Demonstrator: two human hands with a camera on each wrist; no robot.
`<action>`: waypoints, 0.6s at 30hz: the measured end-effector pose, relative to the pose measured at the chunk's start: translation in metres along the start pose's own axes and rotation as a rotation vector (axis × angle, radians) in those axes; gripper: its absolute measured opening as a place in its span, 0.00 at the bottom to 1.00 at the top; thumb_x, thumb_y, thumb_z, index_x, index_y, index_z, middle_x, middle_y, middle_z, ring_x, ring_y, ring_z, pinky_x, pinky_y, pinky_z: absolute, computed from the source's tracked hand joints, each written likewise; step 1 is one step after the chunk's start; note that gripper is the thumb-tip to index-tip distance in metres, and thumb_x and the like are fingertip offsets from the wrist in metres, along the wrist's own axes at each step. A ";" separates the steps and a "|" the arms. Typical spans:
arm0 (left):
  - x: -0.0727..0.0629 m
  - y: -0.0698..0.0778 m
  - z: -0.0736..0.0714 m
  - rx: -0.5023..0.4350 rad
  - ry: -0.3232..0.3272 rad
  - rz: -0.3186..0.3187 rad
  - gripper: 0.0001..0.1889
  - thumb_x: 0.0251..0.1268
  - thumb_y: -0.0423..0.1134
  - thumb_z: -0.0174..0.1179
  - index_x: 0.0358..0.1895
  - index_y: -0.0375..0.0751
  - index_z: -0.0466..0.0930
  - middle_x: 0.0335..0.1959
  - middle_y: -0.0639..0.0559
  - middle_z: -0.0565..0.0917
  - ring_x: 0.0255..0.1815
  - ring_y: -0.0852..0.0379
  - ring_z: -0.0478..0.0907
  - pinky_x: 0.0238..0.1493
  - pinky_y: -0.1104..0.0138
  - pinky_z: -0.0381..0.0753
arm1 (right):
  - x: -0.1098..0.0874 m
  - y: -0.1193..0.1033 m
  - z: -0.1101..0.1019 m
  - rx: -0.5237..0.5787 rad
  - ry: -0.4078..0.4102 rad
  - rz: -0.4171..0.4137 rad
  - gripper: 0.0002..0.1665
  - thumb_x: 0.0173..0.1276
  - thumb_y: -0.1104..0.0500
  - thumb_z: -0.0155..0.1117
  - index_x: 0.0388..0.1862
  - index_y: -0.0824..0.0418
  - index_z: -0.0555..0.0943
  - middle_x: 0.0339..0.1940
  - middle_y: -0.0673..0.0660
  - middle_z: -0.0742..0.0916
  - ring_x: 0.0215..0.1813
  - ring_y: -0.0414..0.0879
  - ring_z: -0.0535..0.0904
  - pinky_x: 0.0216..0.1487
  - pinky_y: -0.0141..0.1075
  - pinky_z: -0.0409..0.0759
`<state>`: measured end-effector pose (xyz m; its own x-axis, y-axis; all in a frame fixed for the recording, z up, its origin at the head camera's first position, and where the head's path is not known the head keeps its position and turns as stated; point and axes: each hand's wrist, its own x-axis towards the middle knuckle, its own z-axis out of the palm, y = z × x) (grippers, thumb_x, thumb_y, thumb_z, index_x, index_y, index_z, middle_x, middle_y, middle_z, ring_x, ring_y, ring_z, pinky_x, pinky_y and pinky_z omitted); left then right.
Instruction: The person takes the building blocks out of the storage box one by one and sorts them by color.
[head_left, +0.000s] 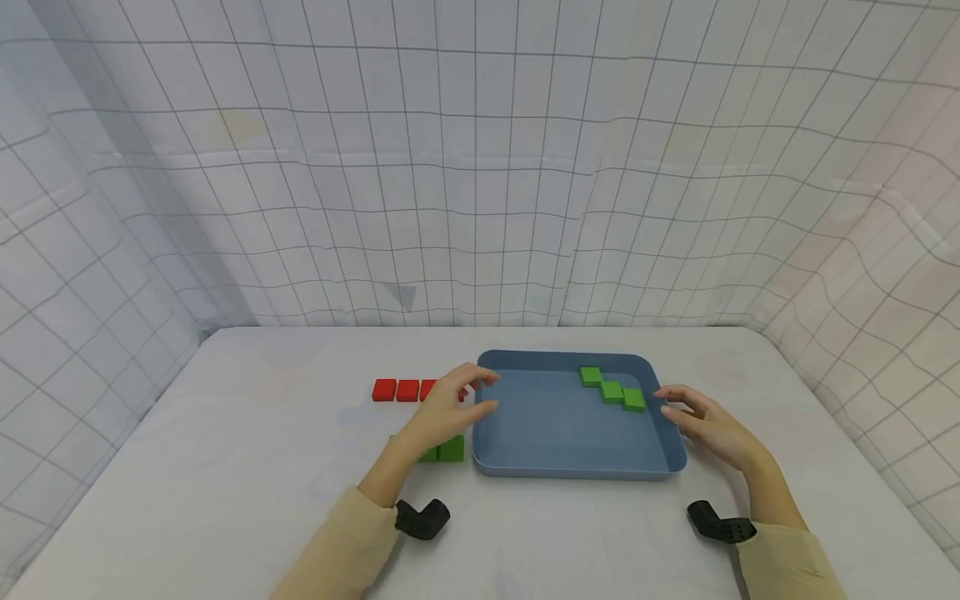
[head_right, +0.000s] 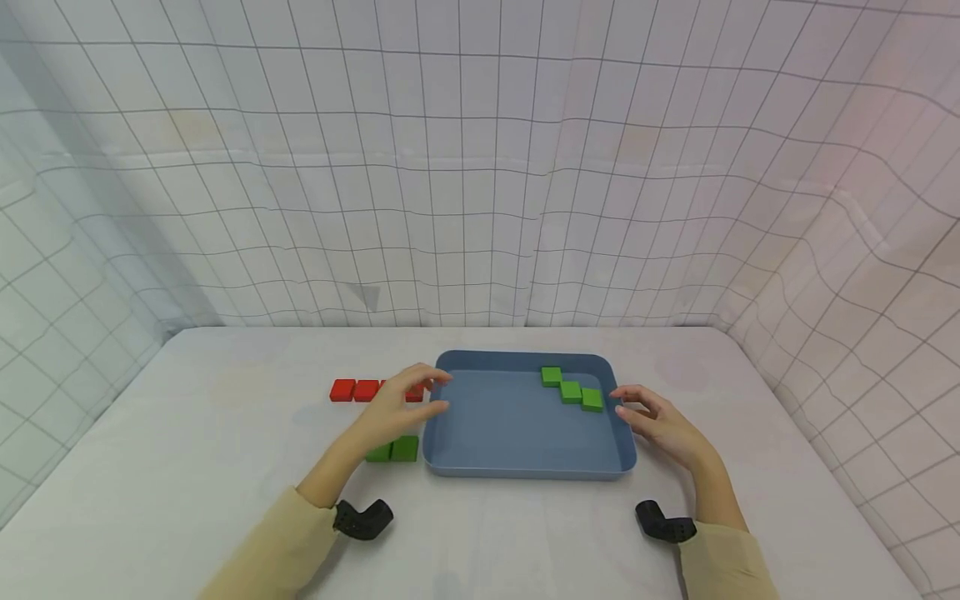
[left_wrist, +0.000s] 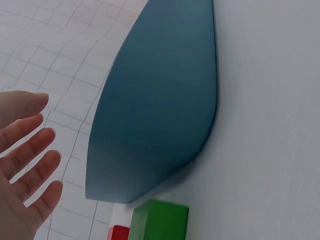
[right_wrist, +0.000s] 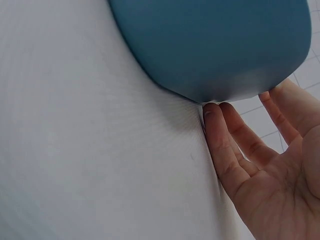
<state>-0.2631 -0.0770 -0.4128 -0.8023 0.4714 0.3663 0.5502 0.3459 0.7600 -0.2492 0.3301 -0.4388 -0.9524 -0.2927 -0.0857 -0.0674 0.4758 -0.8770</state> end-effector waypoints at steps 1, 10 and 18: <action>0.003 0.001 0.004 0.001 0.004 0.006 0.17 0.57 0.33 0.62 0.50 0.37 0.75 0.46 0.40 0.77 0.45 0.42 0.72 0.45 0.52 0.72 | 0.000 0.000 0.000 0.006 -0.001 0.002 0.28 0.70 0.51 0.51 0.63 0.62 0.62 0.65 0.65 0.64 0.65 0.66 0.59 0.57 0.58 0.64; 0.033 0.014 0.026 0.001 -0.026 0.011 0.16 0.57 0.34 0.61 0.50 0.39 0.76 0.45 0.42 0.77 0.46 0.43 0.72 0.47 0.51 0.72 | 0.001 0.001 0.000 -0.006 0.001 0.012 0.28 0.70 0.50 0.51 0.64 0.61 0.62 0.65 0.65 0.64 0.65 0.65 0.59 0.57 0.59 0.64; 0.061 0.023 0.034 -0.009 -0.062 0.037 0.17 0.59 0.35 0.60 0.52 0.38 0.75 0.47 0.42 0.76 0.47 0.45 0.72 0.49 0.52 0.71 | 0.001 0.000 -0.001 -0.016 -0.001 0.010 0.27 0.70 0.50 0.50 0.64 0.61 0.62 0.65 0.65 0.64 0.65 0.65 0.60 0.54 0.53 0.68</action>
<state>-0.2913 -0.0131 -0.3911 -0.7656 0.5332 0.3600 0.5765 0.3202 0.7517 -0.2501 0.3310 -0.4387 -0.9526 -0.2888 -0.0954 -0.0623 0.4922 -0.8682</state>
